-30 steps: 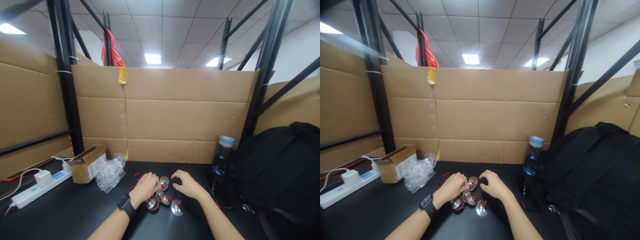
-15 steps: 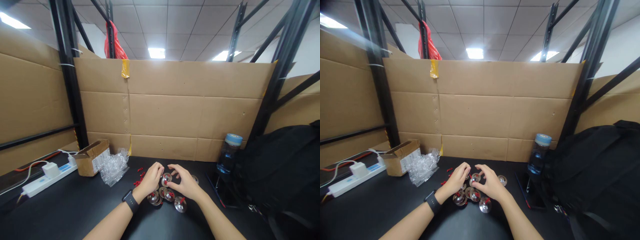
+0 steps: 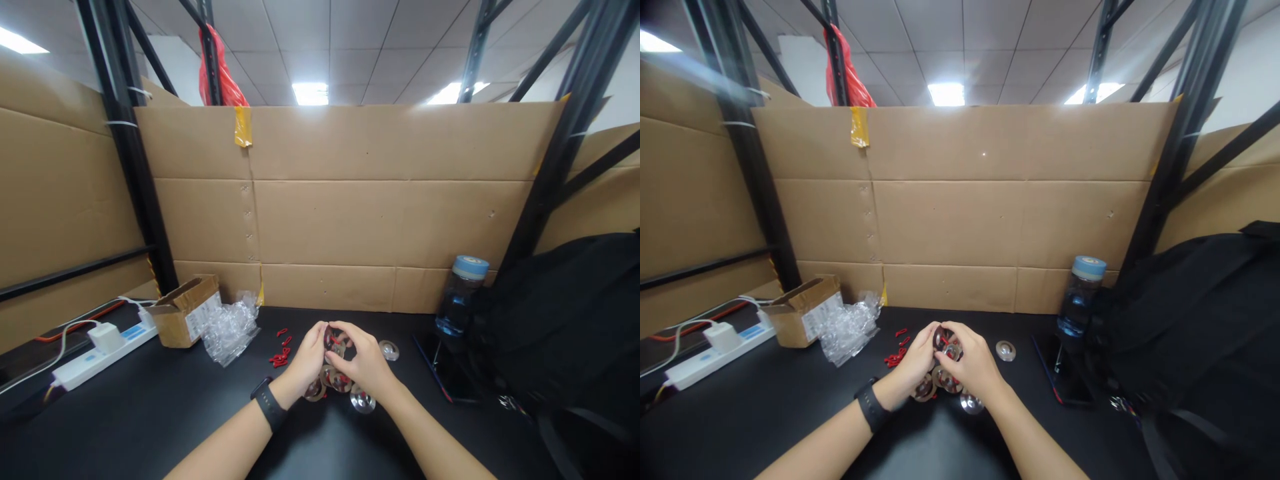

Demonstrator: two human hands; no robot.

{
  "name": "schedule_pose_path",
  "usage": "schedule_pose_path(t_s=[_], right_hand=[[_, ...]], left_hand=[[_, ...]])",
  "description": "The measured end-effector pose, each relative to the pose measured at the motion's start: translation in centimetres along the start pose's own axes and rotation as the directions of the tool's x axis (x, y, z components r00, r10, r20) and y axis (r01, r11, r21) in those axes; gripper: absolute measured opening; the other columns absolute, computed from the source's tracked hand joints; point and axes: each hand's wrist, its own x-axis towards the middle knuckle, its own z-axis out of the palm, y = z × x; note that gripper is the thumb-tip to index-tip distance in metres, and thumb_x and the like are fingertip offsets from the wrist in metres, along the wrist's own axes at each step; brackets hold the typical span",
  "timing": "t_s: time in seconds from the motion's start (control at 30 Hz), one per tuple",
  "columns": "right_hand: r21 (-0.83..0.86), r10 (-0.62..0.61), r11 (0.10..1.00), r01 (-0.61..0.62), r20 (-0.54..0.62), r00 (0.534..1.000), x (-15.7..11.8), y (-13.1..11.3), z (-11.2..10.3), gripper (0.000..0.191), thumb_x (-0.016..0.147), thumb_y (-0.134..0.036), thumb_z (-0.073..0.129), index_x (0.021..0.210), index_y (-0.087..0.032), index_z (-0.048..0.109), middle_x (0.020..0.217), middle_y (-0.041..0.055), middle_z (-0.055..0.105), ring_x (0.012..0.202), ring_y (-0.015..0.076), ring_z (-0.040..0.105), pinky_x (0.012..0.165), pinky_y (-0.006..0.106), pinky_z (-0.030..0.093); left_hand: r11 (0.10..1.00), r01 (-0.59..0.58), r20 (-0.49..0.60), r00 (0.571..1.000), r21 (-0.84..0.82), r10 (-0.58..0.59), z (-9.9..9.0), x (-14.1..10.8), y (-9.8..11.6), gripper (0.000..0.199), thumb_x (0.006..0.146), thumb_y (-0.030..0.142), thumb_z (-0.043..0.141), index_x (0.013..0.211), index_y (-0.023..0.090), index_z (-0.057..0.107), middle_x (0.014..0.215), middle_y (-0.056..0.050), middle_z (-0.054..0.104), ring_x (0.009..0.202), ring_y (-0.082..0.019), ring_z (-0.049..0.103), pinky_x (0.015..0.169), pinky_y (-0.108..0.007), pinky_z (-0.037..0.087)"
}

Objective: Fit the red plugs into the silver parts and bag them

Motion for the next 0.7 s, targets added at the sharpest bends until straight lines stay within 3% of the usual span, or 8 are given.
schedule_pose_path(t_s=[0.13,0.3,0.5,0.63,0.7], right_hand=[[-0.017,0.017,1.0,-0.017,-0.021,1.0,0.2,-0.4,-0.4,0.051,0.074,-0.022,0.071,0.124,-0.026,0.06,0.112,0.0051,0.071,0.085,0.0193,0.068,0.081,0.033,0.056],[-0.015,0.028,0.999,-0.028,0.003,1.0,0.4,-0.4,-1.3,0.055,0.071,-0.021,0.07,0.125,-0.027,0.06,0.111,0.0048,0.071,0.083,0.0187,0.067,0.071,0.03,0.054],[-0.01,0.034,0.999,-0.034,0.038,0.999,0.5,-0.4,-1.7,0.045,0.071,-0.02,0.072,0.116,-0.027,0.066,0.101,0.0026,0.071,0.077,0.0166,0.065,0.063,0.026,0.049],[0.013,0.069,0.997,-0.07,0.066,0.995,0.3,-0.1,-1.6,0.064,0.069,-0.022,0.075,0.13,-0.027,0.058,0.103,0.002,0.071,0.077,0.0165,0.065,0.066,0.027,0.05],[-0.011,0.058,0.998,-0.057,0.096,0.994,0.2,0.0,-1.6,0.063,0.068,-0.022,0.075,0.129,-0.027,0.059,0.103,0.0026,0.07,0.081,0.0177,0.065,0.069,0.027,0.05]], left_hand=[[0.995,0.067,0.024,0.998,-0.079,-0.066,0.2,0.0,-0.1,0.039,0.091,0.056,0.055,0.091,0.017,0.06,0.087,-0.004,0.064,0.081,-0.016,0.06,0.076,-0.026,0.049],[0.997,0.08,0.155,0.985,-0.009,-0.078,-1.1,0.4,0.5,0.029,0.088,0.043,0.064,0.089,0.015,0.067,0.087,-0.004,0.068,0.079,-0.016,0.061,0.069,-0.023,0.046],[0.995,0.095,0.268,0.959,-0.021,-0.086,-2.0,0.6,1.4,0.03,0.083,0.041,0.07,0.095,0.014,0.073,0.092,-0.007,0.073,0.086,-0.02,0.065,0.076,-0.026,0.048],[0.993,0.117,0.337,0.935,-0.01,-0.107,-2.5,0.6,1.5,0.036,0.077,0.044,0.078,0.095,0.013,0.072,0.091,-0.009,0.075,0.087,-0.021,0.069,0.08,-0.029,0.05],[0.992,0.122,0.369,0.922,0.009,-0.117,-2.9,0.7,1.3,0.036,0.075,0.042,0.08,0.094,0.013,0.071,0.089,-0.009,0.075,0.085,-0.021,0.07,0.08,-0.03,0.051]])
